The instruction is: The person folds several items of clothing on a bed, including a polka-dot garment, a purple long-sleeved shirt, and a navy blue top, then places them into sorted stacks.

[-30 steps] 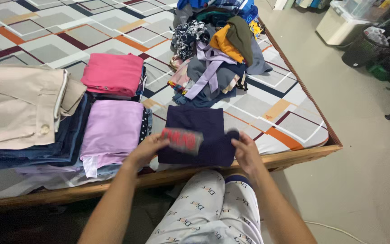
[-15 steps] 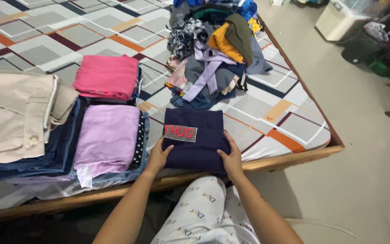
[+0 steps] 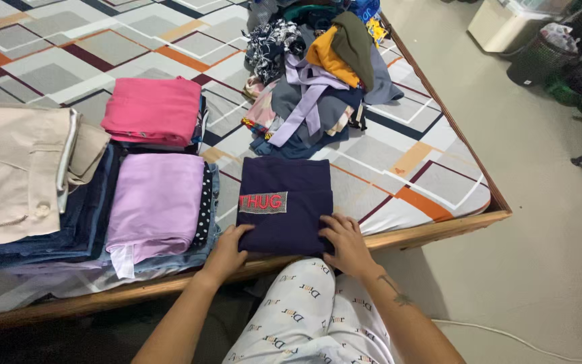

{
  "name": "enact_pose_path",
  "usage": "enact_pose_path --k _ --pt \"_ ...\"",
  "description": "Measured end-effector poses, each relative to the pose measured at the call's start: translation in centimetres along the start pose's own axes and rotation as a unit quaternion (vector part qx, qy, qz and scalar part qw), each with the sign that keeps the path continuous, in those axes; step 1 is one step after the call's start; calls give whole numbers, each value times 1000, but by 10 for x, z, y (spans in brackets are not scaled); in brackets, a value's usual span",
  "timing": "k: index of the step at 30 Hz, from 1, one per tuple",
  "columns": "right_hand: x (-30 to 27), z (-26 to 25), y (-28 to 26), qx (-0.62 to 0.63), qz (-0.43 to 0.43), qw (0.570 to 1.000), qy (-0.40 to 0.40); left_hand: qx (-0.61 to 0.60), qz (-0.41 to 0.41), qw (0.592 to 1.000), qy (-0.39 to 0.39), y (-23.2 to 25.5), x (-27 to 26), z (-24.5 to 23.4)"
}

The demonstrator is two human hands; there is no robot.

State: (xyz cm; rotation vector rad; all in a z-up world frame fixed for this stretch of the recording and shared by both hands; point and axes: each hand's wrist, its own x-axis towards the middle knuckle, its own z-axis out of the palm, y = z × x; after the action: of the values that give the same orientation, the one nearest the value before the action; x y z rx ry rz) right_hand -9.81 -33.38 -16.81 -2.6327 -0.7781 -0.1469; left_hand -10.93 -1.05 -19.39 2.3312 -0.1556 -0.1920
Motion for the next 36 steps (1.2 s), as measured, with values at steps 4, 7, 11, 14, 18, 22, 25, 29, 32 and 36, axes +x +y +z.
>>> enact_pose_path --k 4,7,11,14,18,22,25,29,32,36 --pt "2 8 19 47 21 999 9 20 -39 998 48 4 0 -15" --pt "7 -6 54 221 91 971 28 -11 169 979 117 -3 24 -41" --pt "46 -9 93 452 198 866 80 -266 57 962 -9 -22 78 -46" --pt "74 14 103 509 254 813 126 -495 -28 868 19 -34 122 -13" --pt "70 64 100 407 364 835 69 -305 -182 934 23 -71 122 34" --pt "76 93 73 243 302 906 171 -129 -100 971 175 -74 126 58" --pt "74 84 49 139 244 937 209 -84 -61 961 256 -50 109 57" --pt "72 71 35 88 196 944 252 63 -145 945 287 -14 87 48" --pt "74 74 33 1 304 925 227 214 -81 853 470 -4 85 52" --pt "78 91 32 -62 368 922 101 -25 -208 966 151 -16 98 57"
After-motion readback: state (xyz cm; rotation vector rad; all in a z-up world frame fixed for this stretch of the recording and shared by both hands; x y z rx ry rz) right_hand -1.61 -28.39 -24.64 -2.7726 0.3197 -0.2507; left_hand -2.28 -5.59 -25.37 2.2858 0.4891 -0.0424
